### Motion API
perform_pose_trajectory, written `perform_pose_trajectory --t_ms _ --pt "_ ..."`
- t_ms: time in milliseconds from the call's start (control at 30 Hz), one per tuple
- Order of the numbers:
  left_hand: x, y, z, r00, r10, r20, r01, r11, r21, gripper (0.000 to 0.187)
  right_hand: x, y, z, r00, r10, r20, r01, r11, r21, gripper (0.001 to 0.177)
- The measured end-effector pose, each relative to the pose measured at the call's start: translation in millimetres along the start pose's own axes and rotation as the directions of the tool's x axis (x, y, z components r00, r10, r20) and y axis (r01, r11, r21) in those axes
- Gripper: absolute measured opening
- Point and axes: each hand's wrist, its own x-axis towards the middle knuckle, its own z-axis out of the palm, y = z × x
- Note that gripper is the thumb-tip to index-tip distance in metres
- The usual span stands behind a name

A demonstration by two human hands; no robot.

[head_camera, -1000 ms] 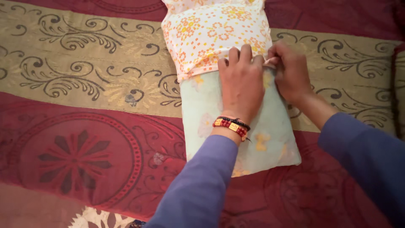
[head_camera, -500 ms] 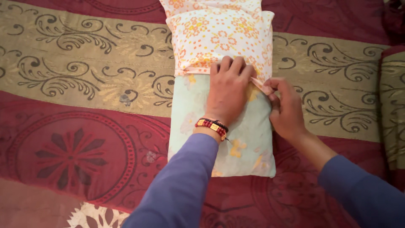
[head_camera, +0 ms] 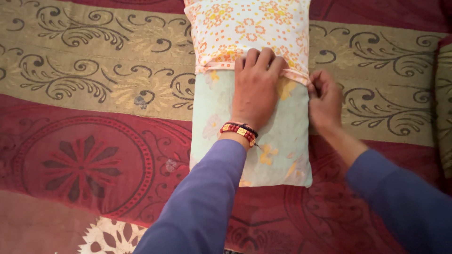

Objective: The person puts a pillowcase on a pillow by inserting the pillow into the case, adjusting the fabric, and smoothing the surface. They then repeat the process with a second pillow and a different pillowcase.

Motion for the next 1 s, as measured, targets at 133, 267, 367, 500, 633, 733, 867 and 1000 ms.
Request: perform_pose_trajectory --t_ms 133,267,367,500,633,733,867,1000 --pt "2.4 -0.2 -2.8 1.000 0.002 0.006 -0.002 0.999 -0.039 0.010 -24.9 -12.4 1.8 1.000 -0.005 0.018 0.004 0.999 0.049 0.018" --pt "2.7 -0.6 -5.2 1.000 0.003 0.014 -0.003 0.999 -0.034 0.013 -25.6 -26.6 1.4 0.999 -0.020 0.034 0.022 0.998 -0.066 0.019" --pt "2.7 -1.6 -4.4 1.000 -0.005 0.010 0.006 0.999 -0.043 0.014 -23.3 -41.4 -0.1 0.999 -0.036 0.035 0.041 0.984 -0.171 0.016" --pt "-0.4 -0.1 -3.3 1.000 -0.009 -0.012 0.009 0.999 -0.035 0.016 -26.1 -81.6 -5.0 0.980 -0.197 0.015 0.193 0.938 -0.287 0.013" --pt "2.6 -0.7 -3.0 1.000 -0.013 -0.014 0.012 0.999 -0.050 0.015 -22.0 -117.9 10.9 0.905 -0.419 0.075 0.409 0.805 -0.430 0.025" --pt "2.7 -5.8 -2.7 1.000 -0.018 -0.022 0.016 0.998 -0.060 0.016 -8.7 -126.7 30.6 0.895 -0.439 0.081 0.417 0.757 -0.504 0.020" --pt "2.2 -33.1 -7.6 0.996 0.083 0.026 -0.083 0.997 -0.012 0.013 6.8 -124.6 47.3 0.896 -0.435 0.084 0.409 0.741 -0.532 0.017" --pt "2.3 -71.8 -23.9 0.968 0.245 0.057 -0.249 0.963 0.105 0.016 9.4 -122.5 59.3 0.905 -0.416 0.094 0.393 0.728 -0.562 0.013"
